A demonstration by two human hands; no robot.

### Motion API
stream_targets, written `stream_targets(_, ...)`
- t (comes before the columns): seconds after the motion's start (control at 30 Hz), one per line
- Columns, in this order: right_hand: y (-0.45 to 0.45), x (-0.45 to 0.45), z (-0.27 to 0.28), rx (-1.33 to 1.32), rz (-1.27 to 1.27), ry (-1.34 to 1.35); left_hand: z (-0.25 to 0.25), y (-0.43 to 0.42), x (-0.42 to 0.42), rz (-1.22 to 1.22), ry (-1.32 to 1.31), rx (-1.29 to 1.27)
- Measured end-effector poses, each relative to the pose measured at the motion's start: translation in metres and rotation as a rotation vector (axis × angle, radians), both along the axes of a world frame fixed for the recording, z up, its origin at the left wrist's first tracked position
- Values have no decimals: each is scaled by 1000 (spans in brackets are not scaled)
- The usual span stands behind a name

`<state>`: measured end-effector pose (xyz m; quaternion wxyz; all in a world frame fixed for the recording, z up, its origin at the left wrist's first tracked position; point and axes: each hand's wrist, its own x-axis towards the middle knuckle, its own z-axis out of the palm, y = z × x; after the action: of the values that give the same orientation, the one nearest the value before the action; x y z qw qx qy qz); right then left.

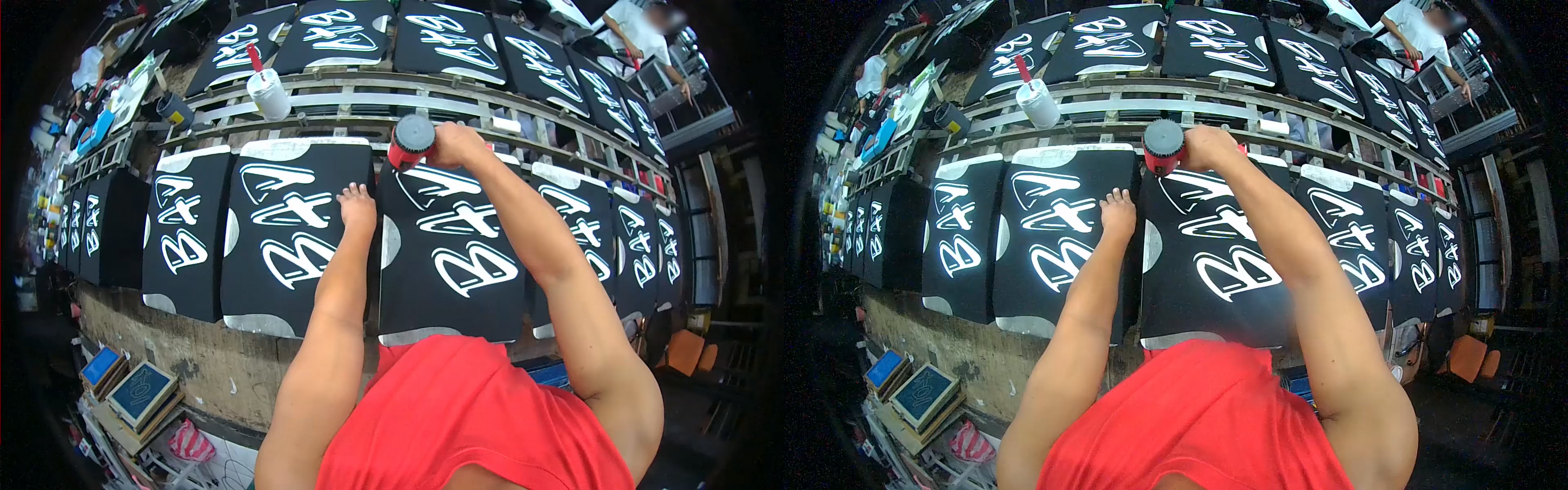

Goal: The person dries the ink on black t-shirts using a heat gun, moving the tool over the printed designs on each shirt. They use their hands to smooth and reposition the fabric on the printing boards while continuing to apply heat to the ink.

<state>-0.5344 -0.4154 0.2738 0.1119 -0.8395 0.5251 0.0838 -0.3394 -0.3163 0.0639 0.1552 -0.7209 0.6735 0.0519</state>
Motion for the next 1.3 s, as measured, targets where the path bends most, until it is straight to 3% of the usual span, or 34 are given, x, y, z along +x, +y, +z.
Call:
stream_targets(0.1,10,-12,9,160,23,109,1,1,0,8,2,-4)
stream_targets(0.3,28,-39,5,73,10,116,0,0,0,12,-11,8)
stream_targets(0.4,27,-52,1,194,-13,161,0,-1,1,19,13,-3)
stream_targets(0.97,25,-133,-4,-26,-142,74,-2,0,0,-3,-17,-25)
stream_targets(1.1,32,-154,11,83,-219,154,4,1,0,-1,-11,-13)
stream_targets(1.17,23,-186,-18,4,-206,106,-1,-1,2,-5,-14,6)
stream_targets(1.3,22,-208,-14,11,-148,35,-1,-2,2,-3,-13,28)
